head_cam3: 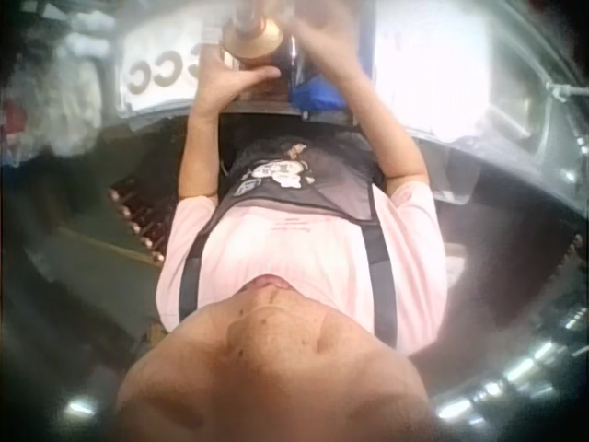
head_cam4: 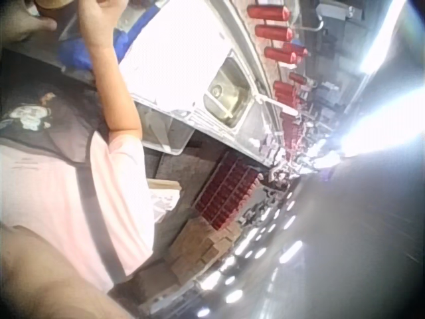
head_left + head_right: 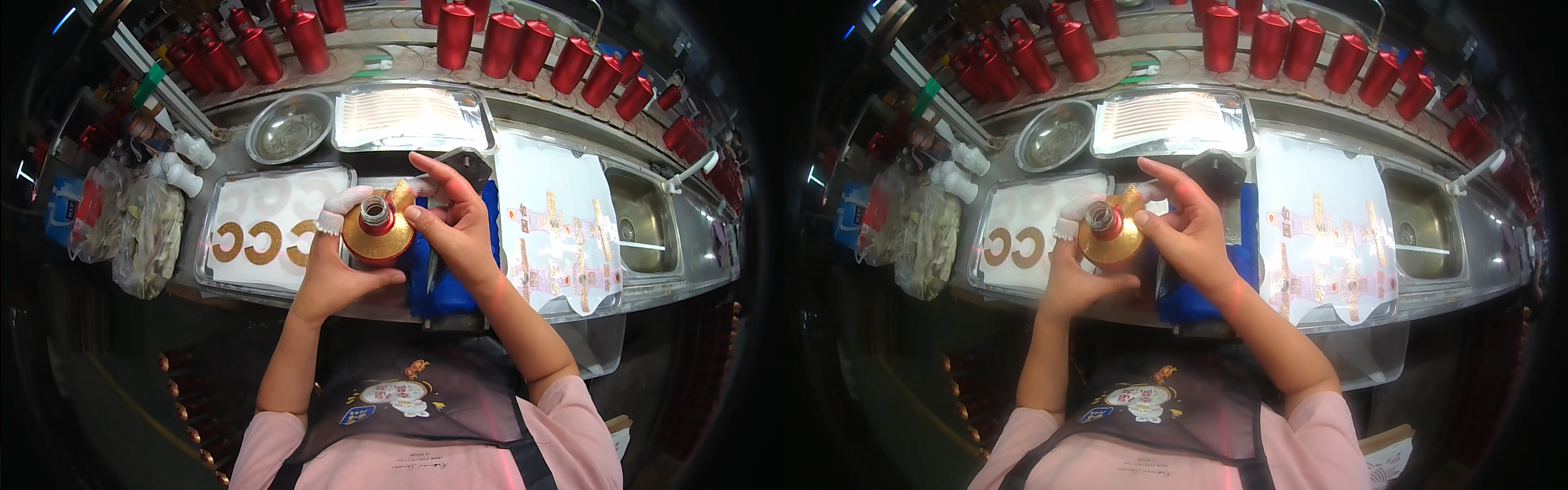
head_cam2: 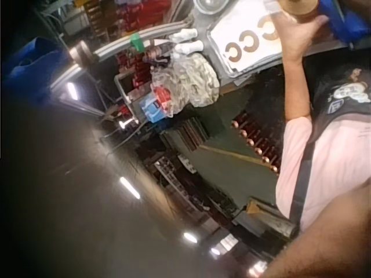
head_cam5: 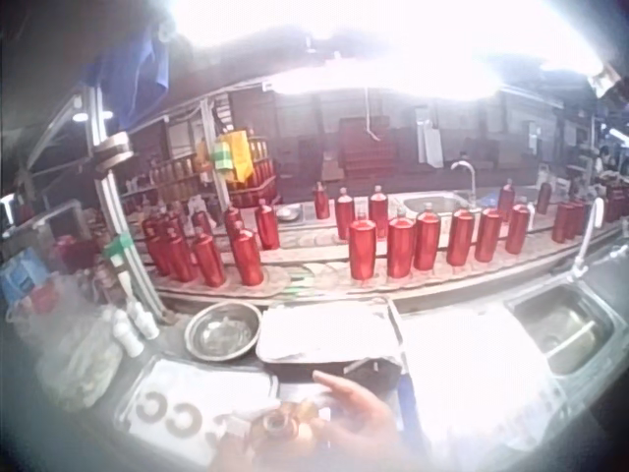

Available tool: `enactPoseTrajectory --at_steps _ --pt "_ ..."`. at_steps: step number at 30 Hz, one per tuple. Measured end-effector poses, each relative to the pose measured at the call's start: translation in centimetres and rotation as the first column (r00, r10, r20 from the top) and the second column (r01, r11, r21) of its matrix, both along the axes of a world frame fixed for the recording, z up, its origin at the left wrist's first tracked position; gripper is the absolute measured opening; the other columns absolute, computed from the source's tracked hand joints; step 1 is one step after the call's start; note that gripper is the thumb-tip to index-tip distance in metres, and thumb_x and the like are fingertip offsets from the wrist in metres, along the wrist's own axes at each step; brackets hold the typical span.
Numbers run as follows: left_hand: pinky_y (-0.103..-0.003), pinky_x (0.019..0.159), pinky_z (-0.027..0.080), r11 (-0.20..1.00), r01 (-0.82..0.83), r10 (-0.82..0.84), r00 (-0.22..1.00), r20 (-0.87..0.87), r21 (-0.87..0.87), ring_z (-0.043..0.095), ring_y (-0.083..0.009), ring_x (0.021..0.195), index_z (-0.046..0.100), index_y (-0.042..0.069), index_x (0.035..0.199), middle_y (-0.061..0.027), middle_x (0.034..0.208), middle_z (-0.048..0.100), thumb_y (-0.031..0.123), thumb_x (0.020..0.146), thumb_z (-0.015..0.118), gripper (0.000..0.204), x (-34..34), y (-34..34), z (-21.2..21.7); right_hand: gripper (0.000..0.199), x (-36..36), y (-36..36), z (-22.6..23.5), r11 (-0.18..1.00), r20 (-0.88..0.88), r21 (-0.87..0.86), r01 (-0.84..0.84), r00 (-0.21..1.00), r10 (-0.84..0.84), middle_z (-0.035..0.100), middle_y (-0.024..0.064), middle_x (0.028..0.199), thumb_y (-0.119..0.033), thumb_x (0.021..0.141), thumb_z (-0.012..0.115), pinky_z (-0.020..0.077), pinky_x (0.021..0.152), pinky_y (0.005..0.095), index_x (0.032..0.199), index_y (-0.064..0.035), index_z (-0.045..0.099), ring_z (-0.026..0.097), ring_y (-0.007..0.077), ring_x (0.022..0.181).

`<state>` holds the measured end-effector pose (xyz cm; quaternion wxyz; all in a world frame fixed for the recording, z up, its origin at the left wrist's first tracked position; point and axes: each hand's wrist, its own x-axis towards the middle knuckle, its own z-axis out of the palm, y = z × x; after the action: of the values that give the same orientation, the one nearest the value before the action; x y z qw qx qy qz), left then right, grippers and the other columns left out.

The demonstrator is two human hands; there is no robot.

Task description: The person applies a gold circular sticker to the neck of a red bottle, then places a paper label around the bottle's body and smooths it. The person then uses a small tool to press the label edges and later stacks paper labels on a tray.

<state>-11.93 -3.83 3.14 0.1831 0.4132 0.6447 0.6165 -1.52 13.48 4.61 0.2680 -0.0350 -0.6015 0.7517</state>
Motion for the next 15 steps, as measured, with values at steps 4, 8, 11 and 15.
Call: enactPoseTrajectory --at_steps 4,8,11,15 --pt "-0.036 0.112 0.039 0.993 0.12 -0.119 0.974 0.192 0.007 0.049 -0.0211 0.132 0.043 0.006 0.143 -0.0094 0.141 0.051 0.015 0.057 0.097 0.102 -0.2 -0.5 0.2 0.061 0.3 -0.5 0.2 0.998 0.017 -0.055 -0.012 1.0 0.013 0.061 0.0083 0.126 0.003 0.088 0.067 0.0498 0.076 0.0156 0.146 -0.0002 0.045 0.061 0.0022 0.089" --pt "-0.035 0.111 0.039 0.997 0.072 -0.072 0.993 0.095 0.006 0.051 -0.02 0.13 0.044 0.006 0.143 -0.0092 0.138 0.054 0.013 0.058 0.095 0.099 -0.3 -0.4 0.3 0.061 0.3 -0.6 0.2 1.0 0.015 0.001 0.02 1.0 -0.02 0.062 0.0063 0.12 0.003 0.088 0.066 0.0498 0.077 0.0161 0.146 -0.0012 0.046 0.061 0.0022 0.091" --pt "-0.035 0.113 0.036 0.981 0.196 -0.189 0.937 0.294 0.006 0.048 -0.0203 0.133 0.042 0.006 0.146 -0.009 0.142 0.05 0.018 0.053 0.099 0.109 -1.2 -0.2 0.9 0.061 0.5 -0.4 0.2 1.0 0.031 -0.013 0.003 1.0 -0.002 0.063 0.007 0.12 0.004 0.088 0.066 0.0494 0.077 0.0158 0.146 -0.0015 0.046 0.061 0.002 0.089" --pt "-0.034 0.107 0.044 0.953 0.203 -0.262 0.925 0.274 0.225 0.055 -0.0182 0.125 0.046 0.005 0.143 -0.0076 0.133 0.058 0.013 0.066 0.092 0.091 -1.5 0.2 1.6 0.057 1.0 -0.6 0.4 0.995 0.082 -0.021 0.093 0.992 -0.091 0.059 0.0079 0.121 0.005 0.088 0.061 0.0477 0.073 0.0155 0.143 -0.0035 0.05 0.057 0.0012 0.084"
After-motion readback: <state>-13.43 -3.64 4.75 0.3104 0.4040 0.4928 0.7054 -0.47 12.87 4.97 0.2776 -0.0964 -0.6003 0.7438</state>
